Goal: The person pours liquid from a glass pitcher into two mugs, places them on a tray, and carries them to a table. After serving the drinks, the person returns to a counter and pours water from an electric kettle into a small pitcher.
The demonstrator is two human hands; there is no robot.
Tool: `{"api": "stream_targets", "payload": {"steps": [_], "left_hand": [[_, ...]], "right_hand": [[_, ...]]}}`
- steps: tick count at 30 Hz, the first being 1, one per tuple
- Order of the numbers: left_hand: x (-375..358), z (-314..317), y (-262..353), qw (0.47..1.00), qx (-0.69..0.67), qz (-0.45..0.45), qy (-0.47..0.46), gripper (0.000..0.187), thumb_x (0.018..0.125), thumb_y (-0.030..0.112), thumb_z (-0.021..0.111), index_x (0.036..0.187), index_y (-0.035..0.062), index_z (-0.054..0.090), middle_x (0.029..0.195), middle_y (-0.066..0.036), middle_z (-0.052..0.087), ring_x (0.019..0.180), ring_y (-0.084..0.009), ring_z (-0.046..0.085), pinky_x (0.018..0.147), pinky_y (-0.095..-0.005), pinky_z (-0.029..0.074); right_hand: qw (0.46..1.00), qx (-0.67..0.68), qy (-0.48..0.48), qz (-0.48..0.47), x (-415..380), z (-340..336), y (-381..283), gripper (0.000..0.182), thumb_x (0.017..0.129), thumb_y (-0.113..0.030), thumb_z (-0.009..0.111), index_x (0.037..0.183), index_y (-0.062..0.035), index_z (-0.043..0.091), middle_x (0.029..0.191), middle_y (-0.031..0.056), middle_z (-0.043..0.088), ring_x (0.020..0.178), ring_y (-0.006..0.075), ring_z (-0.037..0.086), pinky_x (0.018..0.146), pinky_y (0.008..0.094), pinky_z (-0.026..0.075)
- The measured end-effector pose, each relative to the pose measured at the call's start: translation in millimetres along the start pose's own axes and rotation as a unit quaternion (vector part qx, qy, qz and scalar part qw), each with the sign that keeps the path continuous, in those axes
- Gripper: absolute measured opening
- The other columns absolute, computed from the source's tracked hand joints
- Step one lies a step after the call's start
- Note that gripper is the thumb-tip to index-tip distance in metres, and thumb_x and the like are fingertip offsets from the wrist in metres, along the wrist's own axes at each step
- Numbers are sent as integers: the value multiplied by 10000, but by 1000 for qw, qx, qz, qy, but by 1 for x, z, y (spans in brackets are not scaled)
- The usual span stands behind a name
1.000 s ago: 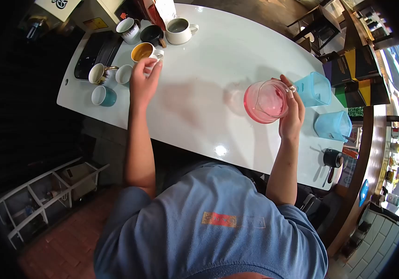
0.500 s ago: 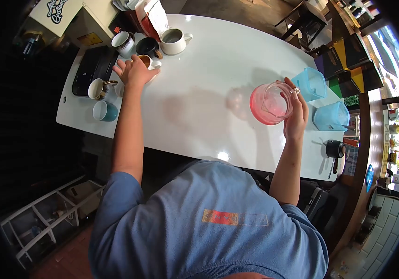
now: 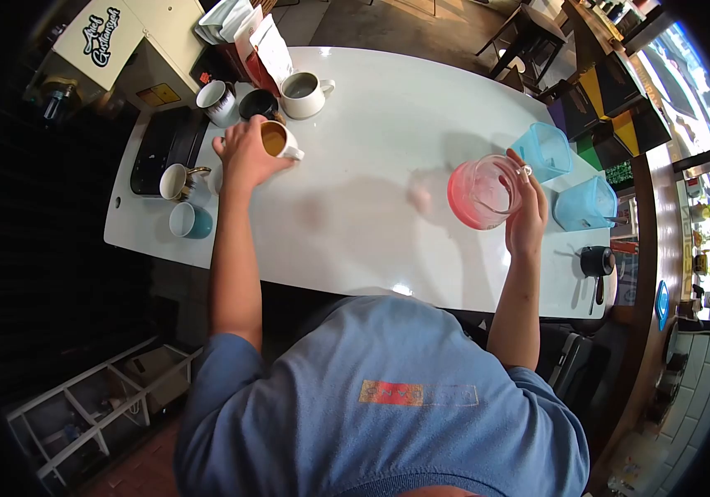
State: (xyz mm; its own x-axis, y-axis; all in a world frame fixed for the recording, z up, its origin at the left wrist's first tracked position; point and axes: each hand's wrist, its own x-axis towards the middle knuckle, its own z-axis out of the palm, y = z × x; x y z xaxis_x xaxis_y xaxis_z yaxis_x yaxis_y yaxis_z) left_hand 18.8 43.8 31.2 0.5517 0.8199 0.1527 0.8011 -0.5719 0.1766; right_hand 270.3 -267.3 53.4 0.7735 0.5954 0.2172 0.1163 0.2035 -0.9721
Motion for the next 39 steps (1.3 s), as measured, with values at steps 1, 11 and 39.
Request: {"api": "stream_targets", "payload": {"steps": [1,11,39], "left_hand": [[-5,-3,3,998,-47,43,-7,822,503,467,828,1173,148,476,1114,-107,575,1121,-266,465,999,-476,185],[-37,-7,51,972,-133,176,-86,856,499,288,863,1232,104,462,1135,-100,551,1076,-260,521,989,-363,330],[-50,-2,71,957,-138,186,-174,842,484,208,868,1227,143,478,1194,-60,548,1081,-310,510,971,-369,372]], "right_hand": [[1000,7,5,14,-1,-4,1,457,950,-245,451,1265,86,477,1283,147,518,1136,185,505,988,328,355],[999,48,-1,9,-5,2,6,450,950,-243,458,1253,88,486,1343,143,470,1187,199,476,1004,325,337],[995,57,48,66,-22,-18,67,420,934,-249,489,1171,91,557,1384,151,434,1200,198,457,999,341,337]]}}
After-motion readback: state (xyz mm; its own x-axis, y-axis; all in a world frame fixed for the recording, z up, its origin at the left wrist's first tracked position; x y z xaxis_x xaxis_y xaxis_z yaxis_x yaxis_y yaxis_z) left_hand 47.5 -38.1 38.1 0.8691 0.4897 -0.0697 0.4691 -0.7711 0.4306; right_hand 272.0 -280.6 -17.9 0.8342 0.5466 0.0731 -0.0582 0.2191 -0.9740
